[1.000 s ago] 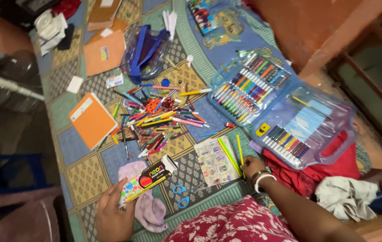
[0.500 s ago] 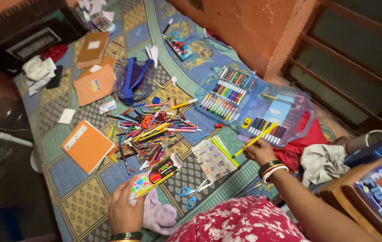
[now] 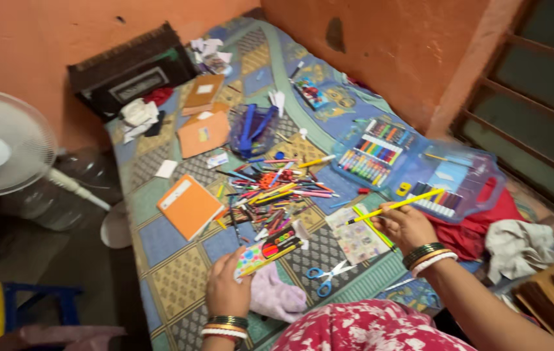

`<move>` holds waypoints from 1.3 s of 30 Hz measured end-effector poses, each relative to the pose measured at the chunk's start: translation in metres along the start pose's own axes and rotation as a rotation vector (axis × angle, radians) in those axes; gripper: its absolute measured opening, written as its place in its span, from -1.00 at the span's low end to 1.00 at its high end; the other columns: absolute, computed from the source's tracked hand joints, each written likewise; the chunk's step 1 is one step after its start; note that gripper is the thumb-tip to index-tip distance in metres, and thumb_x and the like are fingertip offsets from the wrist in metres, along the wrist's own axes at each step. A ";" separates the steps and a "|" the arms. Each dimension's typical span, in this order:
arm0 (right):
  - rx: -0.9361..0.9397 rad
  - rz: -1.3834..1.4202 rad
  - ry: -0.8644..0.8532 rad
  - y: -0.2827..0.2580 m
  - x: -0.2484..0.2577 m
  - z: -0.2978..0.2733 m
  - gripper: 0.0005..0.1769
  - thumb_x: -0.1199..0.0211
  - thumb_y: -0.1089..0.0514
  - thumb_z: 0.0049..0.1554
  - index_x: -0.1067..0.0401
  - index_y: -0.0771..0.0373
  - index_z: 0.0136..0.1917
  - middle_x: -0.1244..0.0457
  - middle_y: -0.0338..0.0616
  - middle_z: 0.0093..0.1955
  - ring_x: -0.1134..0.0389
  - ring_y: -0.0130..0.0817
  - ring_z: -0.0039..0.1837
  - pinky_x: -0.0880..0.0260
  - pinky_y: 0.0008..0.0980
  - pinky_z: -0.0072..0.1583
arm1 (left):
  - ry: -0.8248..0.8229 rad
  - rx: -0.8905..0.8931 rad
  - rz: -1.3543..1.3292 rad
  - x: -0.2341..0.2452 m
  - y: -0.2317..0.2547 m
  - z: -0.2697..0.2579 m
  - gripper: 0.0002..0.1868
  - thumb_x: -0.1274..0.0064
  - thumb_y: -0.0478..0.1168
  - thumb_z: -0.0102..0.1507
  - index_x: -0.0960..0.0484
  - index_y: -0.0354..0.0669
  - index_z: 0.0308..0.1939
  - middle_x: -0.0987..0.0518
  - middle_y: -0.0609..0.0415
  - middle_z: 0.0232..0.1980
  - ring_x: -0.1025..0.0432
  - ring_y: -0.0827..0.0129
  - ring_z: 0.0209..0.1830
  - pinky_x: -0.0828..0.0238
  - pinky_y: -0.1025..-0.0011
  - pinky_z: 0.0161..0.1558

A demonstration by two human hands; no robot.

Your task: The person organizes stationery items on a patterned bedspread. They handle a book, a Mickey Mouse toy, and various pens, picking them up, inspecting them, and placing them into a clear plastic case or onto a nearby stack.

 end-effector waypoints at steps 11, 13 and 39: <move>0.073 -0.075 -0.050 -0.039 -0.085 -0.047 -0.83 -0.24 0.31 0.19 -0.41 0.34 0.07 -0.36 -0.05 -0.03 -0.44 -0.23 -0.03 -0.50 -0.30 0.06 | -0.033 0.081 0.015 0.015 0.002 -0.005 -0.36 -0.33 -0.25 0.01 -0.64 0.26 0.19 -0.57 0.09 0.13 -0.42 0.10 0.16 -0.39 0.20 0.17; 0.054 -0.067 -0.090 -0.038 -0.091 -0.046 -0.83 -0.25 0.31 0.17 -0.43 0.31 0.06 -0.36 -0.05 -0.06 -0.44 -0.23 -0.04 -0.50 -0.29 0.04 | -0.030 0.079 0.004 0.015 0.002 -0.004 -0.38 -0.32 -0.26 0.01 -0.64 0.25 0.17 -0.58 0.10 0.12 -0.42 0.11 0.17 -0.38 0.21 0.18; 0.032 -0.236 -0.151 -0.012 -0.121 -0.036 -0.77 -0.31 0.29 0.13 -0.50 0.27 0.09 -0.40 -0.10 -0.03 -0.44 -0.32 -0.02 -0.47 -0.32 0.02 | 0.005 -0.002 -0.065 0.020 0.023 0.012 -0.38 -0.29 -0.32 0.01 -0.63 0.15 0.16 -0.57 0.08 0.12 -0.39 0.08 0.20 -0.36 0.18 0.20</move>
Point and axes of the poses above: each hand's wrist, its own z-axis towards the middle knuckle, its own x-axis out of the back of the hand, y = z × x, the point moved 5 cm from there along z, towards the middle knuckle
